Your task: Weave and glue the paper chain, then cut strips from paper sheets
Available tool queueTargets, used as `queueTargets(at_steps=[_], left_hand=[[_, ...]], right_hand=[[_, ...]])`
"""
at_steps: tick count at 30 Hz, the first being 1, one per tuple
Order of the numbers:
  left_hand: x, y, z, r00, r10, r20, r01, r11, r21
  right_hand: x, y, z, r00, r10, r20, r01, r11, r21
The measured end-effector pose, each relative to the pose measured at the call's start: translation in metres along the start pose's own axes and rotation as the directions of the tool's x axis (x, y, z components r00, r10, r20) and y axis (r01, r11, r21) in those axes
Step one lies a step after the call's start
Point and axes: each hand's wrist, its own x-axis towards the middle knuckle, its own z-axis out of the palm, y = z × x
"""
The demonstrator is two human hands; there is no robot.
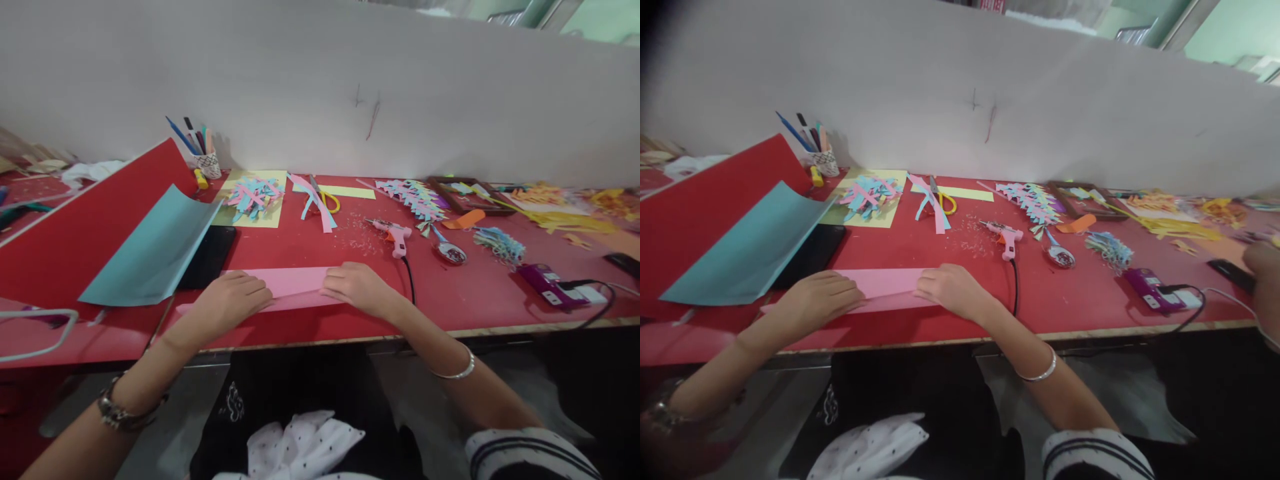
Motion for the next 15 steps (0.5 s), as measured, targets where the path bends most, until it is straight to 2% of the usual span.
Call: queueTargets(at_steps=[6, 10, 12, 14, 15], left_hand=[[-0.008, -0.01, -0.009, 0.999, -0.046, -0.017, 0.045, 0.997, -0.067], [-0.012, -0.015, -0.015, 0.997, -0.065, 0.043, 0.07, 0.99, -0.125], [-0.013, -0.018, -0.017, 0.998, -0.062, 0.025, 0.065, 0.989, -0.135], [-0.007, -0.016, -0.019, 0.999, -0.034, -0.032, 0.03, 0.993, -0.113], [-0.002, -0.014, -0.02, 0.998, -0.015, -0.063, 0.009, 0.996, -0.093]], right_hand=[[-0.028, 0.018, -0.013, 0.998, 0.056, -0.007, -0.056, 0.996, 0.069], [-0.051, 0.033, -0.021, 0.992, 0.127, 0.021, -0.128, 0.988, 0.082], [-0.058, 0.038, -0.026, 0.972, 0.229, -0.05, -0.225, 0.971, 0.075], [-0.056, 0.033, -0.031, 0.918, 0.34, -0.201, -0.333, 0.94, 0.069], [-0.05, 0.026, -0.033, 0.877, 0.377, -0.297, -0.377, 0.924, 0.06]])
